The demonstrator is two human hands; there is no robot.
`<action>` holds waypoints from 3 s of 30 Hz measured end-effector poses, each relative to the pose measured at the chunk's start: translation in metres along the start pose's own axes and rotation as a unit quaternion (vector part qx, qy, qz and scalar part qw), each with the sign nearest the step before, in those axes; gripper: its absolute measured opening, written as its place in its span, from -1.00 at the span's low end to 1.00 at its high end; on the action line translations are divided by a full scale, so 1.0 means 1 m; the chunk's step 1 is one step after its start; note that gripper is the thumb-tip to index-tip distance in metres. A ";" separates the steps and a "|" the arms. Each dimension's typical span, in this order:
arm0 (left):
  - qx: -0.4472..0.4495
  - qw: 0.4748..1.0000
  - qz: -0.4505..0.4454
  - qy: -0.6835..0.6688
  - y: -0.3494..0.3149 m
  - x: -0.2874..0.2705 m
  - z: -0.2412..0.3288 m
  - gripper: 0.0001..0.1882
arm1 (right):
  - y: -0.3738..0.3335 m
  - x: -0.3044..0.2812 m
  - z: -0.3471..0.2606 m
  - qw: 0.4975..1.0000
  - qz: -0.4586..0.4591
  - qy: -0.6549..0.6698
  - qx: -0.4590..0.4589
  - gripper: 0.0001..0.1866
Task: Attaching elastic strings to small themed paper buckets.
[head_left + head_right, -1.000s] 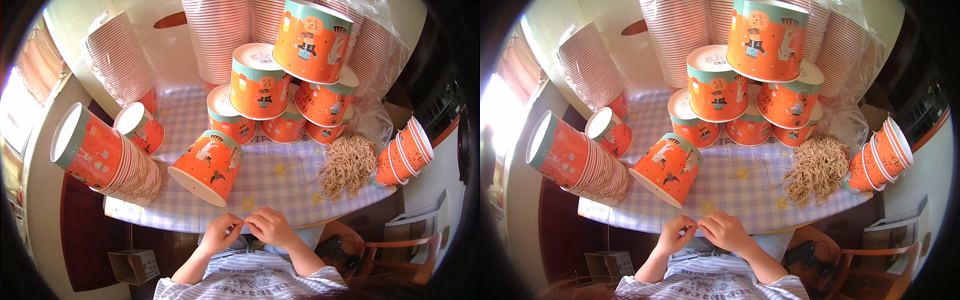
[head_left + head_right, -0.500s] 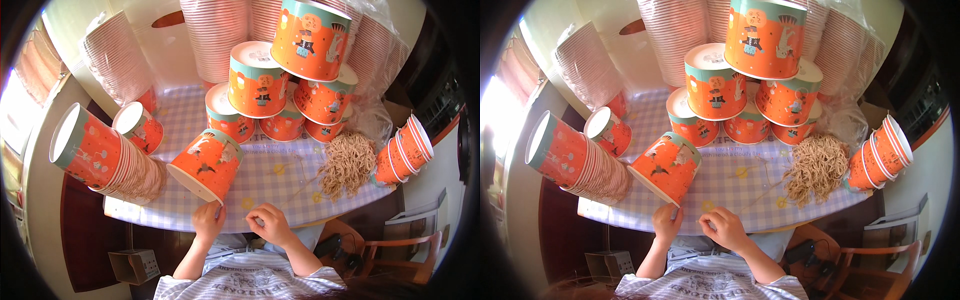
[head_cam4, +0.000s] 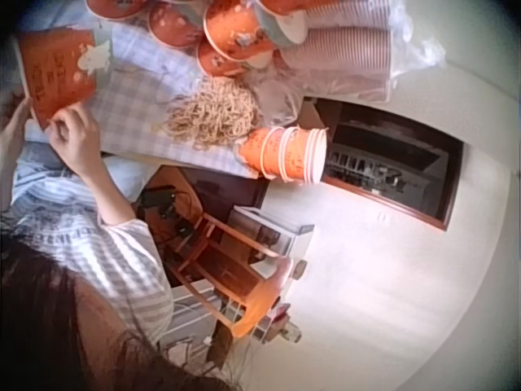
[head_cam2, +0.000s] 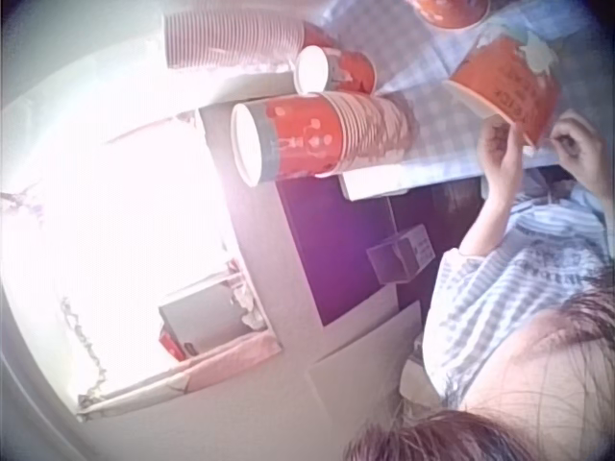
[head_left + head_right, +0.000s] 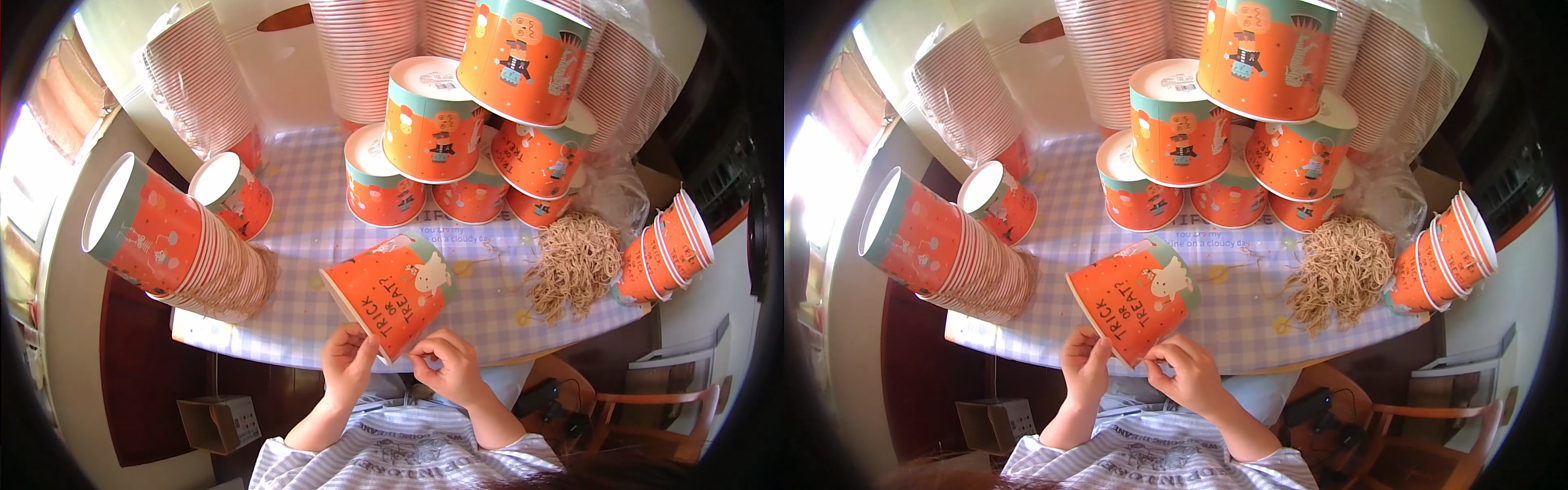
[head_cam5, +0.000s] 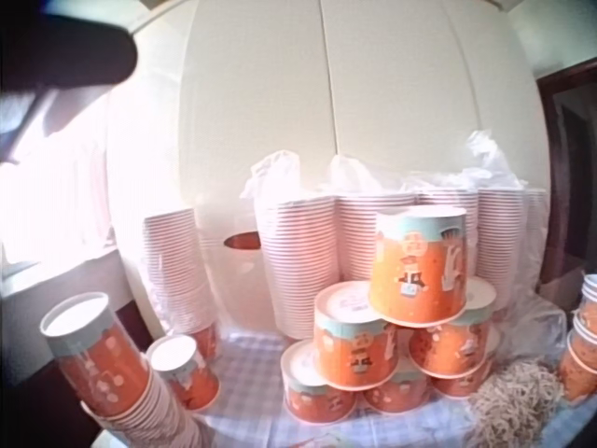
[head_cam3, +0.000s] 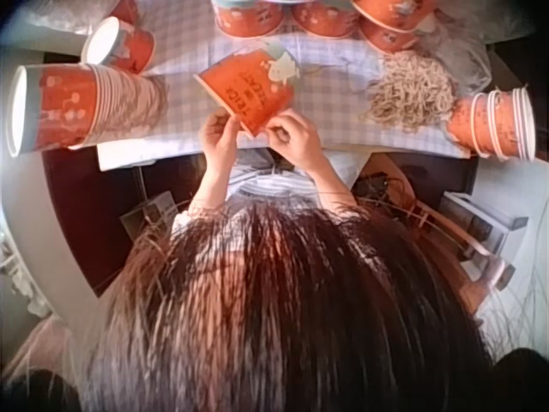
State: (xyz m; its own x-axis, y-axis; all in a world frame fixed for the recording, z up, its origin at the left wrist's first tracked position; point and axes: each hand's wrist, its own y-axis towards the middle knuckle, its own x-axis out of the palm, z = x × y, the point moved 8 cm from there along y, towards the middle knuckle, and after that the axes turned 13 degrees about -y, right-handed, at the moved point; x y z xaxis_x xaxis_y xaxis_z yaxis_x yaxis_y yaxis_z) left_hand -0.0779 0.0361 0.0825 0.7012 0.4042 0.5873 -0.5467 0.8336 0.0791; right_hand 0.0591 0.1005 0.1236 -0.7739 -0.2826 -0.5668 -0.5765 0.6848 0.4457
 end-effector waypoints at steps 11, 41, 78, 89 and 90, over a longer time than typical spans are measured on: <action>-0.051 0.994 -0.011 -0.098 0.011 -0.013 -0.018 -0.75 | 0.002 0.000 0.006 0.999 0.016 0.034 0.008 -0.86; 0.079 0.956 -0.131 0.249 -0.010 0.008 -0.016 -0.57 | 0.022 0.001 -0.018 0.985 0.065 -0.147 -0.063 -0.81; 0.133 0.896 -0.170 0.388 -0.002 0.027 0.002 -0.90 | 0.024 -0.005 -0.025 0.986 -0.013 -0.150 -0.078 -0.84; 0.190 0.854 -0.217 0.434 0.005 0.048 0.032 -0.84 | 0.016 -0.004 -0.022 0.991 -0.047 -0.118 -0.043 -0.60; 0.211 0.839 -0.238 0.441 0.004 0.056 0.039 -0.84 | 0.017 -0.007 -0.026 0.987 -0.021 -0.149 -0.056 -0.60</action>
State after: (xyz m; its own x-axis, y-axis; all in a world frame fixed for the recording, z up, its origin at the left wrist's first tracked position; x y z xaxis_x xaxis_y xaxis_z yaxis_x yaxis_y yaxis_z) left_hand -0.0589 0.0478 0.1470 0.8507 0.3393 -0.4014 -0.0906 0.8470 0.5238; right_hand 0.0477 0.0962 0.1530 -0.6460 -0.0874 -0.7583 -0.6453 0.5931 0.4814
